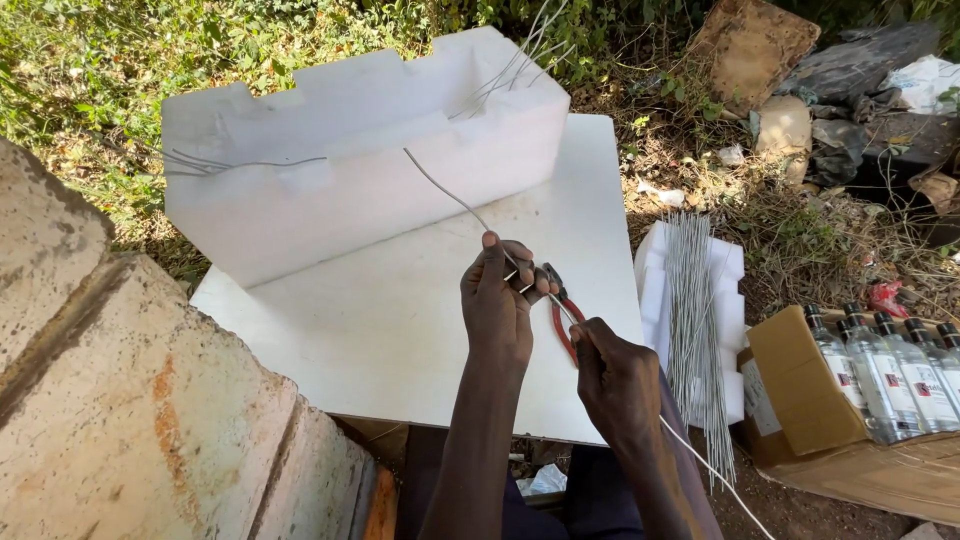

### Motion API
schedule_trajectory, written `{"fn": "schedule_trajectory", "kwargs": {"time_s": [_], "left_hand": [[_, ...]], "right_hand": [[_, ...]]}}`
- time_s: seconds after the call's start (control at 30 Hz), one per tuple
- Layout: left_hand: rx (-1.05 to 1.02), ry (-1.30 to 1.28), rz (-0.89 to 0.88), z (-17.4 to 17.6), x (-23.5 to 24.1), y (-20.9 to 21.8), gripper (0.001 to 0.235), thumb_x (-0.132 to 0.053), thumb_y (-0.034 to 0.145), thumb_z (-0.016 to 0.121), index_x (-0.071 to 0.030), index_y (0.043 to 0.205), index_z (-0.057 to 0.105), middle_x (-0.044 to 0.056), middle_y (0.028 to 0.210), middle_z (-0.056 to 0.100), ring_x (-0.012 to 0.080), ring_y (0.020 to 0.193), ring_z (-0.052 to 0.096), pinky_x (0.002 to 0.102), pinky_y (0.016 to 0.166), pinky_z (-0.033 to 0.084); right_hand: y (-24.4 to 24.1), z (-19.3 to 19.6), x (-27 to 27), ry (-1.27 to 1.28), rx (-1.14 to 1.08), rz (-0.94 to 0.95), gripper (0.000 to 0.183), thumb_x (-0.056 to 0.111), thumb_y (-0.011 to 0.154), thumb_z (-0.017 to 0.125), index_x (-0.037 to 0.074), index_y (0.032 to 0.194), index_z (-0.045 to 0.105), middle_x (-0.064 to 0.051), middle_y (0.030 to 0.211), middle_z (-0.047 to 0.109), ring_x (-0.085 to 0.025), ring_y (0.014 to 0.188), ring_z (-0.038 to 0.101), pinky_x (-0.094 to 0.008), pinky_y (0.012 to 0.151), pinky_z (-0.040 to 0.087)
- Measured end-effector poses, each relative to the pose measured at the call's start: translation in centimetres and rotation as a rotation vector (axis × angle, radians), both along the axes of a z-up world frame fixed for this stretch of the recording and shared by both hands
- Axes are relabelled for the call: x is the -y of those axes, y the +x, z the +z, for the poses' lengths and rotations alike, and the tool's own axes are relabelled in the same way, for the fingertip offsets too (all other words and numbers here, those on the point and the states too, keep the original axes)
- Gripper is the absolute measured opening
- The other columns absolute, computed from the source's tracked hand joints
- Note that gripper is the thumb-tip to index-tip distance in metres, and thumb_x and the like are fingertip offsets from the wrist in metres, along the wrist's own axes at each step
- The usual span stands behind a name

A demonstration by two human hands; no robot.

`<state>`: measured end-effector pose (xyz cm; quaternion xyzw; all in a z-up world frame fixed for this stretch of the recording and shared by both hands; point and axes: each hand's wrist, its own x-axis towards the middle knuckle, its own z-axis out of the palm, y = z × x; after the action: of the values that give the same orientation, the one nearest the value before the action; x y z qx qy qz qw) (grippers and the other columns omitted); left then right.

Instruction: A person uses wire cutters to snip a long metal wire into numerous small segments on a white table.

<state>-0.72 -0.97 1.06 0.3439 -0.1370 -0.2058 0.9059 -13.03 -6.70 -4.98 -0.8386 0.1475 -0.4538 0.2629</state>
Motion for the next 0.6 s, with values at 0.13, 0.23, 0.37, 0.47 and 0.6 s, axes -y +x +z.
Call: {"fn": "schedule_trajectory", "kwargs": {"time_s": [0.13, 0.23, 0.37, 0.47, 0.6], "left_hand": [[-0.014, 0.072, 0.057, -0.5, -0.7, 0.3, 0.047, -0.039, 0.099, 0.054, -0.002, 0.071, 0.062, 0.005, 0.053, 0.050, 0.0216, 0.048, 0.054, 0.039, 0.053, 0.052], [-0.052, 0.143, 0.056, -0.6, -0.7, 1.1, 0.047, -0.039, 0.099, 0.055, -0.002, 0.071, 0.063, 0.006, 0.053, 0.051, 0.0231, 0.048, 0.055, 0.041, 0.056, 0.053], [-0.013, 0.223, -0.035, -1.9, -0.8, 2.0, 0.050, -0.044, 0.097, 0.055, -0.002, 0.072, 0.064, 0.007, 0.055, 0.051, 0.0242, 0.048, 0.056, 0.040, 0.055, 0.054], [0.016, 0.137, -0.087, -2.2, -1.0, 1.6, 0.048, -0.045, 0.094, 0.058, -0.002, 0.074, 0.065, 0.006, 0.056, 0.054, 0.0230, 0.051, 0.057, 0.043, 0.061, 0.056], [0.183, 0.070, -0.085, -1.6, -1.2, 0.3, 0.039, -0.037, 0.103, 0.052, 0.000, 0.104, 0.065, 0.016, 0.081, 0.068, 0.0274, 0.080, 0.074, 0.049, 0.087, 0.060]], "right_hand": [[0.5, -1.2, 0.0, -0.044, -0.017, 0.000, 0.023, 0.023, 0.102, 0.052, 0.011, 0.083, 0.056, 0.001, 0.049, 0.036, -0.011, 0.042, 0.027, -0.031, 0.042, 0.023], [0.9, -1.6, 0.3, -0.032, 0.001, 0.018, 0.018, 0.015, 0.098, 0.059, 0.012, 0.081, 0.057, 0.000, 0.051, 0.038, -0.011, 0.046, 0.026, -0.030, 0.043, 0.025], [0.8, -2.8, 0.5, -0.007, 0.027, 0.066, 0.017, 0.015, 0.099, 0.057, 0.010, 0.082, 0.059, 0.002, 0.053, 0.043, -0.009, 0.044, 0.030, -0.028, 0.042, 0.026], [0.5, -2.5, 0.5, 0.057, 0.006, 0.086, 0.018, 0.017, 0.100, 0.056, 0.010, 0.084, 0.062, 0.002, 0.054, 0.044, -0.008, 0.043, 0.029, -0.027, 0.042, 0.024], [0.5, -1.0, 1.0, 0.230, 0.070, 0.136, 0.021, 0.013, 0.096, 0.057, 0.012, 0.077, 0.064, -0.004, 0.036, 0.044, -0.011, 0.035, 0.034, -0.026, 0.039, 0.030]]}}
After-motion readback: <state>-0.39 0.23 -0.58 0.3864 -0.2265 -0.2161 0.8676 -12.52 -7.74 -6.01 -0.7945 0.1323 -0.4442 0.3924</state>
